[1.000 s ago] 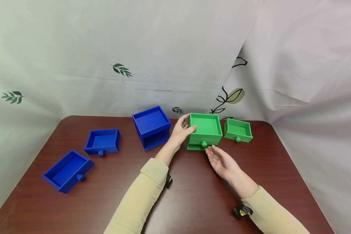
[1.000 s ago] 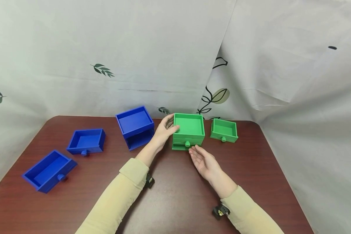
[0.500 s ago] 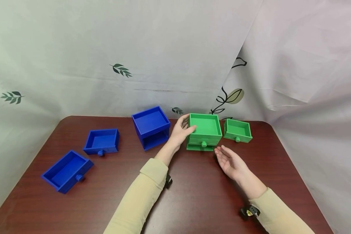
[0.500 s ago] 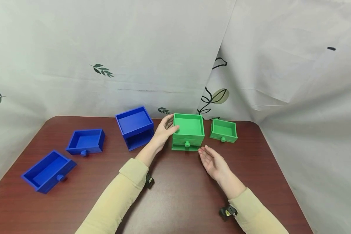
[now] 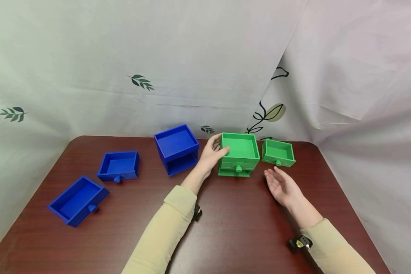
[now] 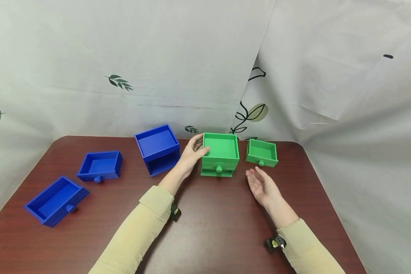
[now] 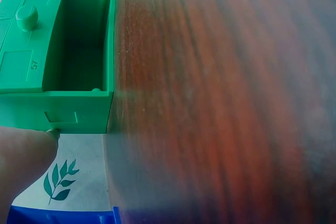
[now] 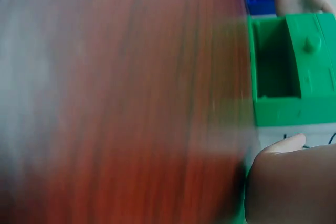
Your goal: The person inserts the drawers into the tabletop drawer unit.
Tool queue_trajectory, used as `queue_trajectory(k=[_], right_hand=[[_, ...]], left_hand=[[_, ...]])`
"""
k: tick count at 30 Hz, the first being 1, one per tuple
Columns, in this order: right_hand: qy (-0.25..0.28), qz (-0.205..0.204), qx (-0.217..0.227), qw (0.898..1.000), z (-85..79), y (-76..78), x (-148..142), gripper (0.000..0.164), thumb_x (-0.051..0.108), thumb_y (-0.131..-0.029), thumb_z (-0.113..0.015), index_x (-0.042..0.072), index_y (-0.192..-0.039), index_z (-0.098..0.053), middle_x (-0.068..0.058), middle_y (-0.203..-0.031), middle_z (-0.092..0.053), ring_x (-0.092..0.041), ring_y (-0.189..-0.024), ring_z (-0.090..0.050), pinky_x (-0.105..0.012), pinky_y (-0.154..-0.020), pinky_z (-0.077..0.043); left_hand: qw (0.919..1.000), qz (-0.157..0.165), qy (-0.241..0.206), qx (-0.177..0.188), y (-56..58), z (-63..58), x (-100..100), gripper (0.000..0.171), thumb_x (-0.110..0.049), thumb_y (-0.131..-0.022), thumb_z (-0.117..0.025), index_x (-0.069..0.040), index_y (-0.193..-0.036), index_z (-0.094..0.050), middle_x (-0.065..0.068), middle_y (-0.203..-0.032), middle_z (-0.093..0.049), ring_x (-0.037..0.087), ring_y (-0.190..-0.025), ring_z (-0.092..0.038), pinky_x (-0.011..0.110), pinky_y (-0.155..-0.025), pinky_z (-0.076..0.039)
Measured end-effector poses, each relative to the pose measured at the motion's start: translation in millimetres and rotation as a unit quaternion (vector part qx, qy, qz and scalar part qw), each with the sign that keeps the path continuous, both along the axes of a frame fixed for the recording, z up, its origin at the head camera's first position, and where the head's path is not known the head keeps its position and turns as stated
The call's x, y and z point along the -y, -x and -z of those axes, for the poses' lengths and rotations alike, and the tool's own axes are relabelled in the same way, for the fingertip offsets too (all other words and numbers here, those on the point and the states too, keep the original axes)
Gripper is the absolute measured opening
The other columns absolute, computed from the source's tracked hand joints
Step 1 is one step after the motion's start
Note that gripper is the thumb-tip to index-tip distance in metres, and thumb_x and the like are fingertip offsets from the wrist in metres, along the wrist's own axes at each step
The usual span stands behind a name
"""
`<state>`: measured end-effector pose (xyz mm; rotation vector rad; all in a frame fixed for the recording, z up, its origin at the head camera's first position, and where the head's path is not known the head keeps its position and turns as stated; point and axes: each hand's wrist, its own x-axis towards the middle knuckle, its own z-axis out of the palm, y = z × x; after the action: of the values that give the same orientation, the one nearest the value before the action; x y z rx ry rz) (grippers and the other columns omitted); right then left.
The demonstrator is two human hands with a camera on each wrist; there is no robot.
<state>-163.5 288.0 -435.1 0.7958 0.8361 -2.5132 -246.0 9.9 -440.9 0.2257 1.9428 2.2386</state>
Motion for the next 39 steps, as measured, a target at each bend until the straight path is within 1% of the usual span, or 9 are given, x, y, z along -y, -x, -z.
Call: queue_trajectory(k=[17,21,25,27,30,33,36,38,39], right_hand=[[0.038,-0.011,-0.003,0.999,0.9,12.2,-30,0.037,0.03,-0.11,-0.055,-0.003,-0.101,-0.069,-0.014,-0.104,-0.077,-0.022,-0.1,-0.079,-0.018,-0.113,-0.052],[0.044,-0.02,-0.005,0.999,1.5,15.6,-33,0.034,0.03,-0.111,-0.054,-0.001,-0.12,-0.061,-0.018,-0.106,-0.076,-0.024,-0.103,-0.079,-0.019,-0.118,-0.049],[0.056,-0.026,-0.004,0.998,1.6,19.1,-37,0.06,0.032,-0.111,-0.054,0.023,-0.163,-0.027,-0.021,-0.108,-0.076,-0.027,-0.107,-0.078,-0.02,-0.123,-0.044],[0.069,-0.029,-0.004,0.997,2.3,20.9,-40,0.078,0.034,-0.111,-0.054,0.028,-0.17,-0.003,-0.023,-0.109,-0.076,-0.028,-0.11,-0.077,-0.02,-0.125,-0.041],[0.093,-0.04,-0.012,0.995,3.4,22.8,-45,0.083,0.036,-0.111,-0.052,0.029,-0.169,0.007,-0.025,-0.113,-0.075,-0.03,-0.114,-0.076,-0.02,-0.128,-0.036],[0.12,-0.055,-0.022,0.991,5.6,24.1,-52,0.066,0.036,-0.112,-0.05,0.014,-0.168,-0.023,-0.028,-0.121,-0.073,-0.033,-0.119,-0.074,-0.023,-0.13,-0.033],[0.147,-0.071,-0.029,0.986,8.5,25.9,-58,0.054,0.038,-0.113,-0.047,-0.01,-0.139,-0.055,-0.031,-0.126,-0.071,-0.036,-0.122,-0.072,-0.026,-0.132,-0.031],[0.16,-0.075,-0.029,0.984,9.5,27.5,-60,0.058,0.038,-0.114,-0.045,-0.017,-0.123,-0.059,-0.033,-0.126,-0.071,-0.038,-0.124,-0.071,-0.027,-0.133,-0.03],[0.163,-0.075,-0.029,0.983,9.5,28.5,-61,0.057,0.039,-0.114,-0.043,-0.014,-0.132,-0.056,-0.034,-0.126,-0.071,-0.038,-0.125,-0.07,-0.027,-0.133,-0.029]], left_hand=[[1.0,-0.004,0.0,-0.001,-0.5,0.2,0,0.072,-0.01,-0.101,-0.069,-0.008,-0.164,-0.035,0.017,-0.169,-0.037,0.034,-0.161,-0.03,0.044,-0.137,-0.026],[1.0,-0.007,0.002,0.001,-0.5,0.0,0,0.072,-0.01,-0.101,-0.07,-0.009,-0.164,-0.035,0.016,-0.169,-0.037,0.033,-0.161,-0.03,0.044,-0.137,-0.026],[0.9999,-0.011,0.0,0.001,-0.2,-0.2,0,0.072,-0.009,-0.1,-0.07,-0.009,-0.163,-0.036,0.016,-0.168,-0.038,0.033,-0.161,-0.031,0.042,-0.137,-0.026],[0.9999,-0.012,-0.001,0.0,-0.5,-0.5,-1,0.071,-0.008,-0.1,-0.07,-0.008,-0.163,-0.036,0.017,-0.168,-0.038,0.034,-0.161,-0.031,0.043,-0.137,-0.026],[0.9999,-0.011,-0.004,0.0,-1.1,-0.7,-1,0.071,-0.007,-0.1,-0.069,-0.008,-0.163,-0.036,0.018,-0.168,-0.038,0.034,-0.161,-0.031,0.043,-0.137,-0.026],[0.9999,-0.01,-0.004,-0.001,-1.3,-0.8,-1,0.071,-0.008,-0.1,-0.069,-0.008,-0.163,-0.036,0.017,-0.168,-0.038,0.034,-0.161,-0.031,0.043,-0.137,-0.027],[1.0,-0.009,-0.001,0.0,-1.1,-0.6,-1,0.071,-0.009,-0.101,-0.069,-0.009,-0.163,-0.037,0.017,-0.168,-0.038,0.034,-0.161,-0.03,0.043,-0.137,-0.027],[1.0,-0.01,0.002,0.001,-0.9,-0.4,-1,0.07,-0.009,-0.101,-0.069,-0.01,-0.163,-0.037,0.016,-0.168,-0.038,0.033,-0.161,-0.03,0.042,-0.137,-0.027],[1.0,-0.01,0.001,0.001,-0.7,-0.4,-1,0.07,-0.009,-0.101,-0.069,-0.009,-0.163,-0.037,0.016,-0.168,-0.038,0.033,-0.161,-0.03,0.042,-0.137,-0.027]])
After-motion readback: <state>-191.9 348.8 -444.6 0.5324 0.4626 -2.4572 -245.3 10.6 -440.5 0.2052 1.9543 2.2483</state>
